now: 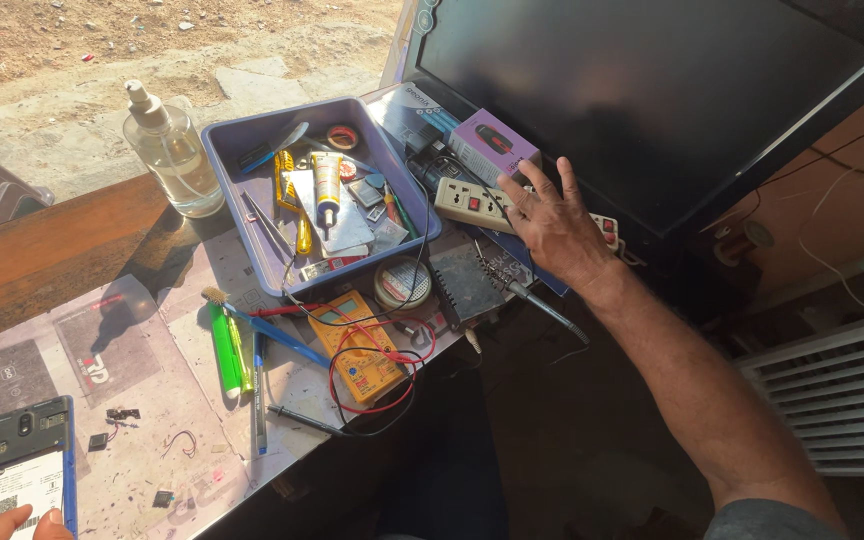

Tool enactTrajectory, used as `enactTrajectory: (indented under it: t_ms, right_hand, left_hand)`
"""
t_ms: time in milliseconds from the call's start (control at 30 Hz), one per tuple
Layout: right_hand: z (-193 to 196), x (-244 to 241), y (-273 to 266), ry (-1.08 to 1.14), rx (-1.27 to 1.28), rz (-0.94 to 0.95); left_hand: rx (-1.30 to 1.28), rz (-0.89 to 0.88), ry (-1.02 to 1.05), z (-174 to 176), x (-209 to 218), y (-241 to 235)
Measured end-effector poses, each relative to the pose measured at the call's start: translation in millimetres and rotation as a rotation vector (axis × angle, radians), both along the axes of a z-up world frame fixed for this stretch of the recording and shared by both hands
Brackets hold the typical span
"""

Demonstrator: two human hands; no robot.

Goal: The person disassembles a smartphone, removes the battery, and uses a soldering iron to work on small electronic components on a cluttered workbench. They handle a SIM card, a battery, and a small circuit board while using tools like a plastic spudger and soldering iron.

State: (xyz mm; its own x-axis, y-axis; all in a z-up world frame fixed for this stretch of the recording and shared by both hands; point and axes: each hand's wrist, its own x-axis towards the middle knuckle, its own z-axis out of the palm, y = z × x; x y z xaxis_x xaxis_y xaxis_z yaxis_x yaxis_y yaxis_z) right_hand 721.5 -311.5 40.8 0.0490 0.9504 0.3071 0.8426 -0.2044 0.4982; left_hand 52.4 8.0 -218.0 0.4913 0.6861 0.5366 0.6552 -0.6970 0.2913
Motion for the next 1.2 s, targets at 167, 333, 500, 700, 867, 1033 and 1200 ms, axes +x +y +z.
enactTrajectory:
  t_ms: [167,333,500,700,867,1033,1200]
  right_hand:
    - [-1.8,-3.9,-2.7,-0.197,-0.126,0.042]
    - [17.1,1.9,2.6,0.002,0.025,0.0]
    - [35.7,3.3,-32.7,0.236,0.324,0.021]
    - [47.6,-25.8,-104.6,0.468,0.635,0.003]
    - [41.6,-34.9,-121.8,0.556,0.654,-0.036]
    - [42.7,-30.0,-101.1,0.593,0.628,-0.081]
    - [36.7,-27.9,-70.1,0.567,0.496,-0.068]
  left_hand:
    - [0.045,-0.016,-0.02,-5.4,-2.1,-8.4]
    - [0.033,0.006,-0.047,25.2,13.0,-30.3]
    - [-0.072,0.065,0.001,97.4,34.6,-73.6]
    - [0.077,0.107,0.201,151.4,54.9,-91.9]
    - [-0.055,0.022,0.026,93.7,24.7,-74.3]
    - [-0.075,-0.013,-0.063,22.4,2.2,-37.5]
    - [0.039,-0.022,0.018,2.0,0.3,-16.3]
